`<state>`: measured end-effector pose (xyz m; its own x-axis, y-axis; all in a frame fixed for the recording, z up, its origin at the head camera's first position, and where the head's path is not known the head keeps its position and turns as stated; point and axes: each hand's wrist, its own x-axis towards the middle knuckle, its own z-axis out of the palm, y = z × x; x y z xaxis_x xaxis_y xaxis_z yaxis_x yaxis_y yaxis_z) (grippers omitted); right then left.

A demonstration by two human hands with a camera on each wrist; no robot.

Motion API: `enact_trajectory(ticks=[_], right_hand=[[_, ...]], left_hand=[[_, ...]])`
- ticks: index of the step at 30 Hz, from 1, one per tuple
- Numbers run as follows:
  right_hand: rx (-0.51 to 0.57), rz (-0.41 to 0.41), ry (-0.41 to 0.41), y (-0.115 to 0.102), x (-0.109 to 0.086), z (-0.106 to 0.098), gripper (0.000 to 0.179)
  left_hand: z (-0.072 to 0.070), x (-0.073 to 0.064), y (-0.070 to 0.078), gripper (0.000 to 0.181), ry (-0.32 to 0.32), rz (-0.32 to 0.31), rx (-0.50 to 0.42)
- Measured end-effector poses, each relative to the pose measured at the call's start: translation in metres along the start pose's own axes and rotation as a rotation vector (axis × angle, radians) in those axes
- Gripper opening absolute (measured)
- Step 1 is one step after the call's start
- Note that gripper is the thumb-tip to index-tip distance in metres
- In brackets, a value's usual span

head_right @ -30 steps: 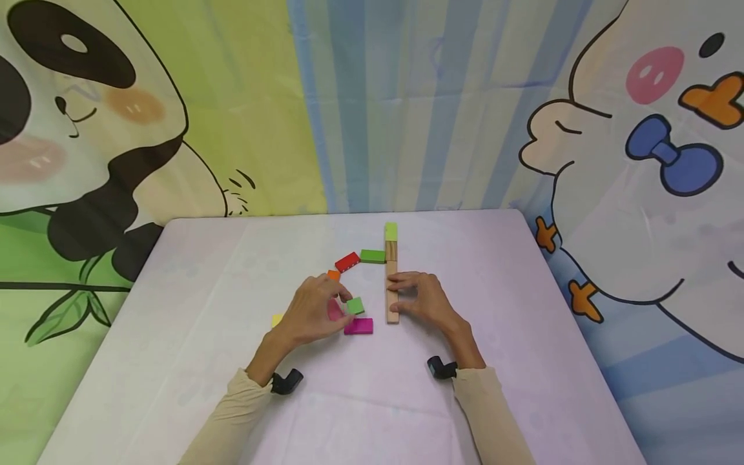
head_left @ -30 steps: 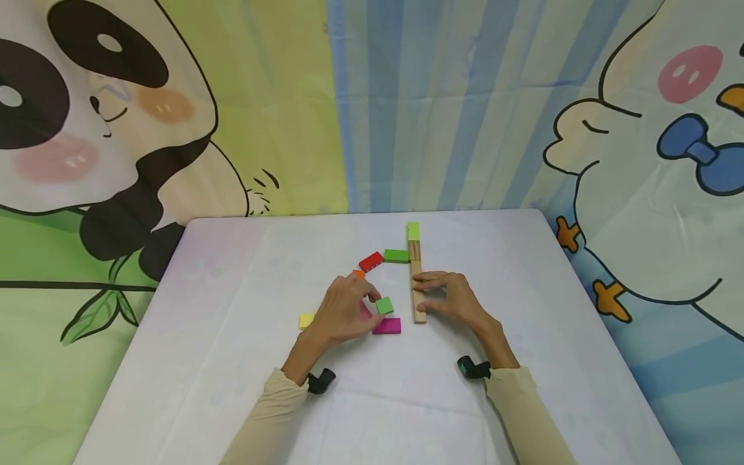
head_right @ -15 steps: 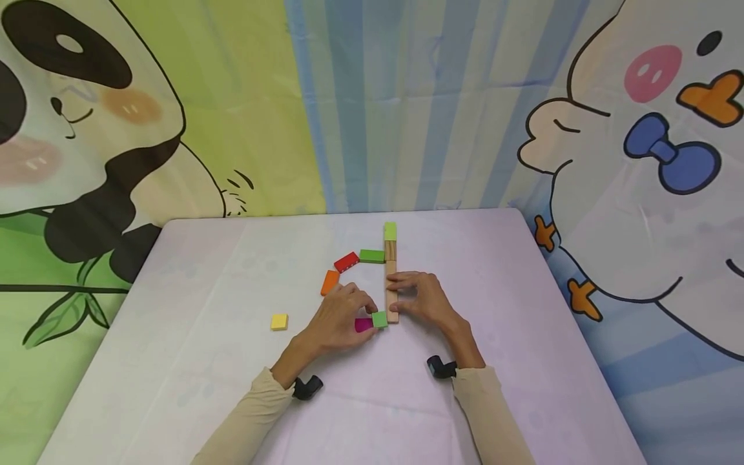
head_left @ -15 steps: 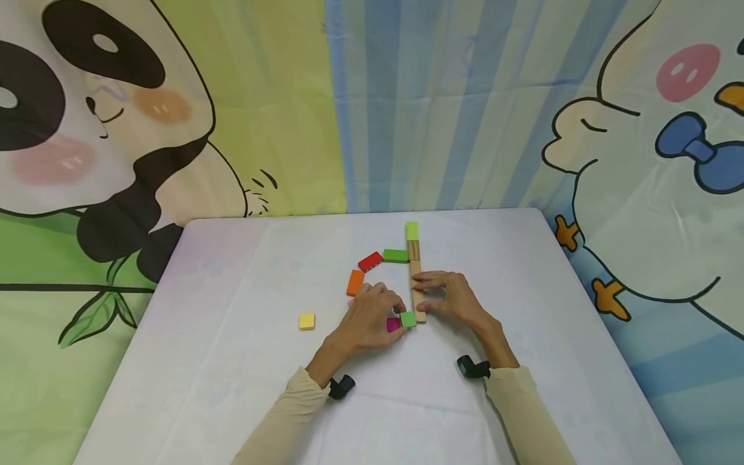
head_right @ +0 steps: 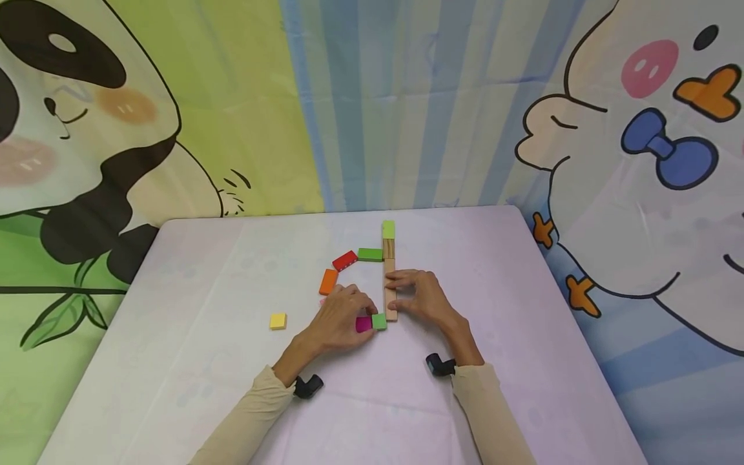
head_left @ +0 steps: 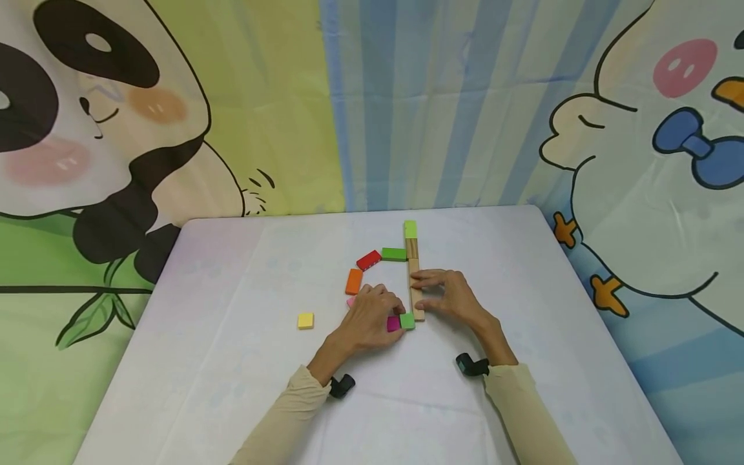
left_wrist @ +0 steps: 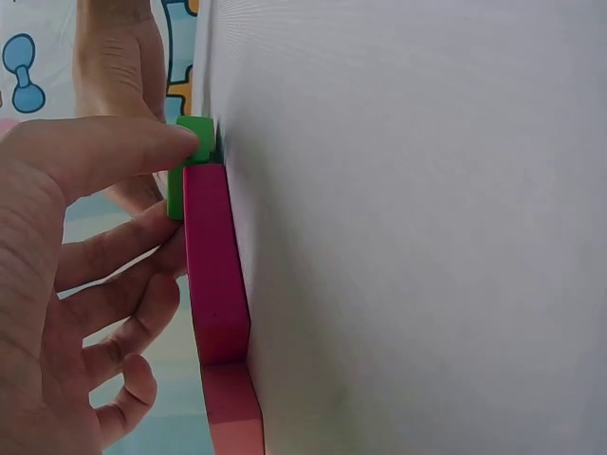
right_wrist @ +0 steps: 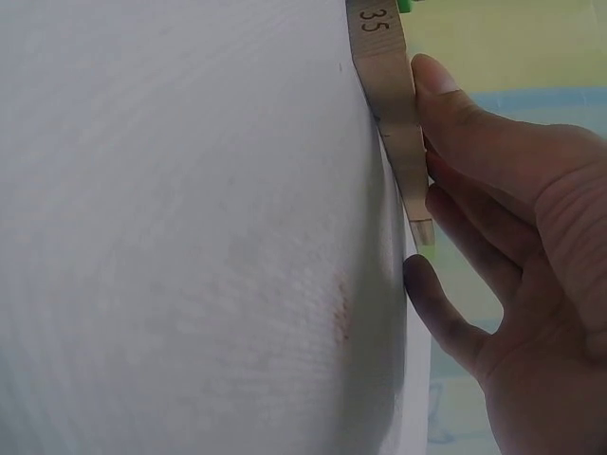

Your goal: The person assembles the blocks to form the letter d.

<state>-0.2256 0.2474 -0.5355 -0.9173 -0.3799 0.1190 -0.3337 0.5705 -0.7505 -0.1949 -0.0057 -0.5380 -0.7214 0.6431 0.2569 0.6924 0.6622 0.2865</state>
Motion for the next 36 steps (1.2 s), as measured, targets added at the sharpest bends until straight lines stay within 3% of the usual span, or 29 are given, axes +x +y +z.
enact_trajectory(ticks=[16,25,36], right_hand=[[-0.012,0.022,-0.007,0.0015,-0.0013,0.0013,0.048],[-0.009,0.022,-0.005,0.0009,-0.0008,0.0016,0.048],[0.009,0.005,0.002,0.0027,0.0008,0.0007,0.047]], left_hand=[[-0.0009,-0.0026,0.0015,0.026,-0.07,-0.014,-0.011],[-0.0019,-0.0026,0.0001,0.024,-0.081,-0.005,0.02],[-0.0023,-0.0021,-0.0021,0.023,-0.096,-0.009,-0.007]])
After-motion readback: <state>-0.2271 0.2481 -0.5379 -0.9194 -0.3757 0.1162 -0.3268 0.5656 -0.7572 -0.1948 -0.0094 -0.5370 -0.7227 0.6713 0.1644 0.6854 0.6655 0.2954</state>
